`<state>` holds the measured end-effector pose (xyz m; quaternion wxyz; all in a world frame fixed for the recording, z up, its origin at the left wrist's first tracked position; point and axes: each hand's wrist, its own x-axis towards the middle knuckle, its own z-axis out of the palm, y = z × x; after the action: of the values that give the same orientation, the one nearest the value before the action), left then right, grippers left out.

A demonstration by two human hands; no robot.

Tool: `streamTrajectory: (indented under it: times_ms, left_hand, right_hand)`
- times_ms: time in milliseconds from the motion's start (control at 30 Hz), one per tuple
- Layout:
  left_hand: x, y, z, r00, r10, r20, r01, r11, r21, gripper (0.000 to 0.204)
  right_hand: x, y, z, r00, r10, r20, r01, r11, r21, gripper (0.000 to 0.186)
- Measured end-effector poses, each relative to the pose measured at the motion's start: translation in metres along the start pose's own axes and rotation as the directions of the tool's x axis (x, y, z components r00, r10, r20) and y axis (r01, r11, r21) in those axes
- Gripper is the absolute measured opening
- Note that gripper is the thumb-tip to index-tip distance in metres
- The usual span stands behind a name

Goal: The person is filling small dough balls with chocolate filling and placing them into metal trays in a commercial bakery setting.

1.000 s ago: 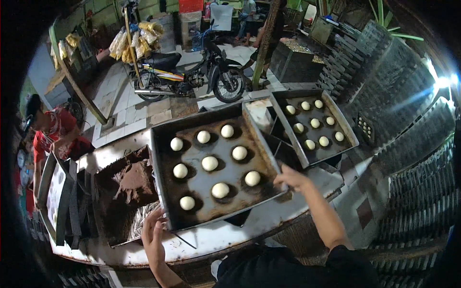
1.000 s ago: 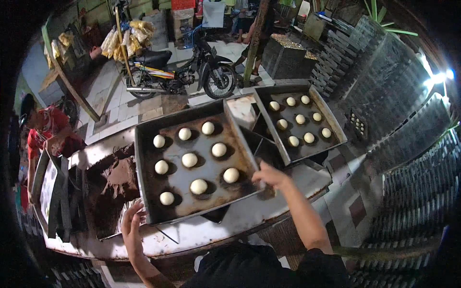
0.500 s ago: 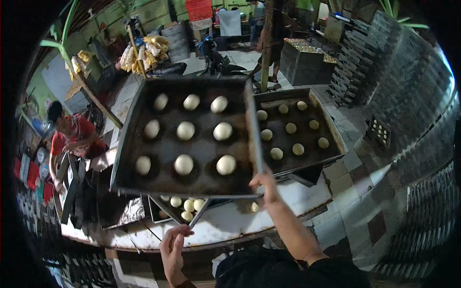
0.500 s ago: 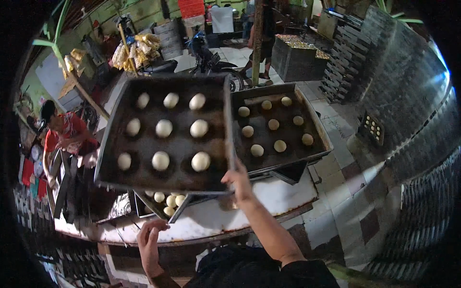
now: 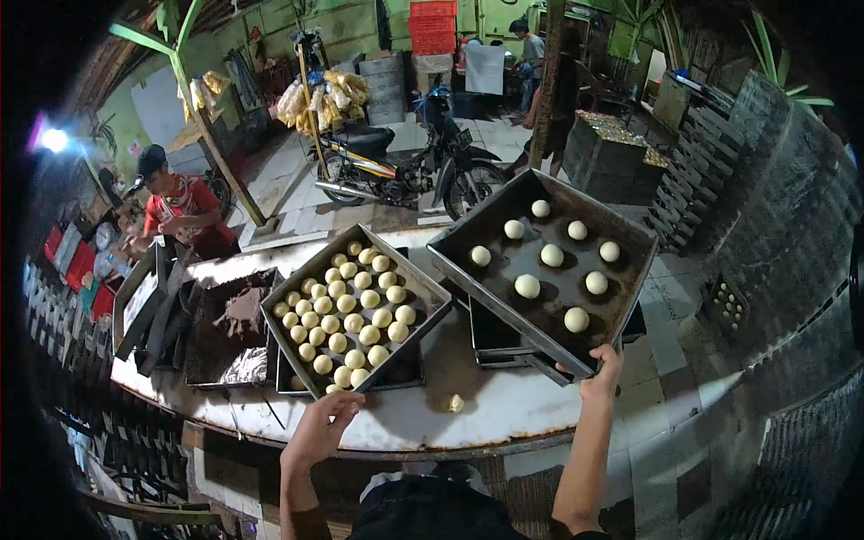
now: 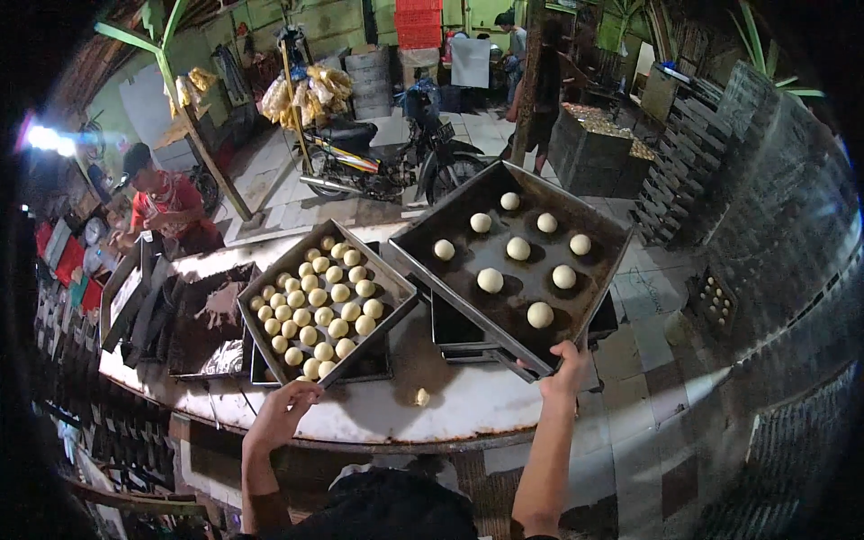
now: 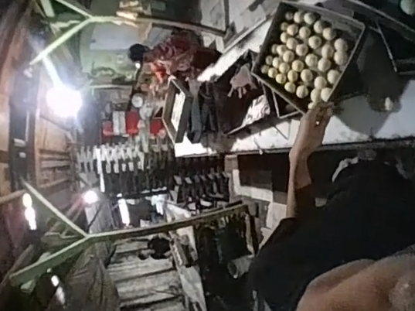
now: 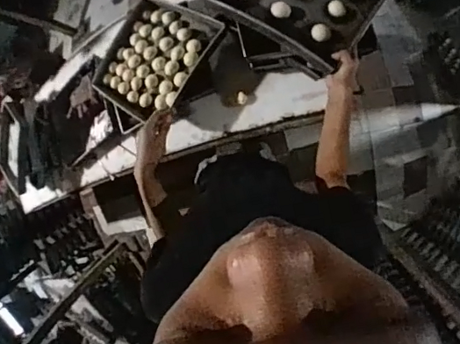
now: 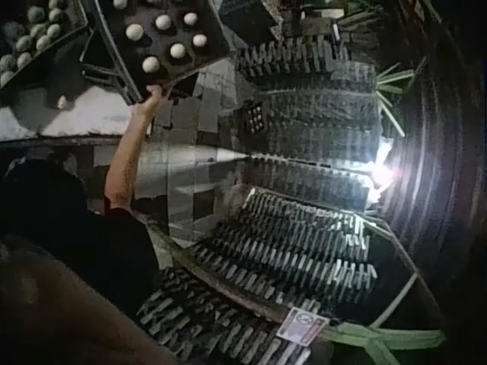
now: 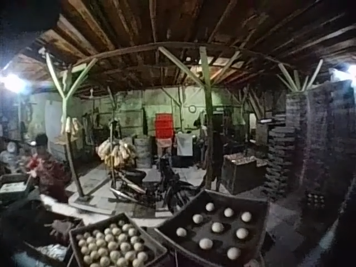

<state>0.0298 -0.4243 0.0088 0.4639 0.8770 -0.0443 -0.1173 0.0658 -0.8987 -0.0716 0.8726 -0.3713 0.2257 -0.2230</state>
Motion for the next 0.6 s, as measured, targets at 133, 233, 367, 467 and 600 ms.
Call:
streamTrajectory:
  times_ms: [133,233,367,467,600]
  left_hand:
    - [0.021,0.029,0.01,0.997,0.021,0.078,-0.025,0.999,0.045,0.025]
    - [0.032,0.038,0.014,0.987,0.082,0.141,-0.098,0.989,0.113,0.026]
    - [0.04,0.025,0.012,0.968,0.106,0.227,-0.146,0.975,0.17,0.027]
    - [0.044,-0.003,0.001,0.958,0.116,0.263,-0.173,0.964,0.204,0.029]
    - [0.073,-0.06,-0.017,0.956,0.134,0.26,-0.222,0.911,0.348,0.033]
  right_hand:
    - [0.029,-0.001,-0.022,0.998,0.033,-0.062,-0.036,0.998,-0.046,0.071]
    - [0.029,0.001,-0.03,0.999,0.039,-0.023,-0.043,0.986,-0.163,0.061]
    - [0.007,-0.016,-0.012,1.0,0.018,-0.016,-0.022,0.937,-0.35,0.076]
    - [-0.025,-0.001,-0.029,0.993,-0.01,-0.114,-0.04,0.905,-0.423,0.091]
    - [-0.11,0.076,-0.124,0.928,-0.344,-0.141,0.222,0.817,-0.532,0.057]
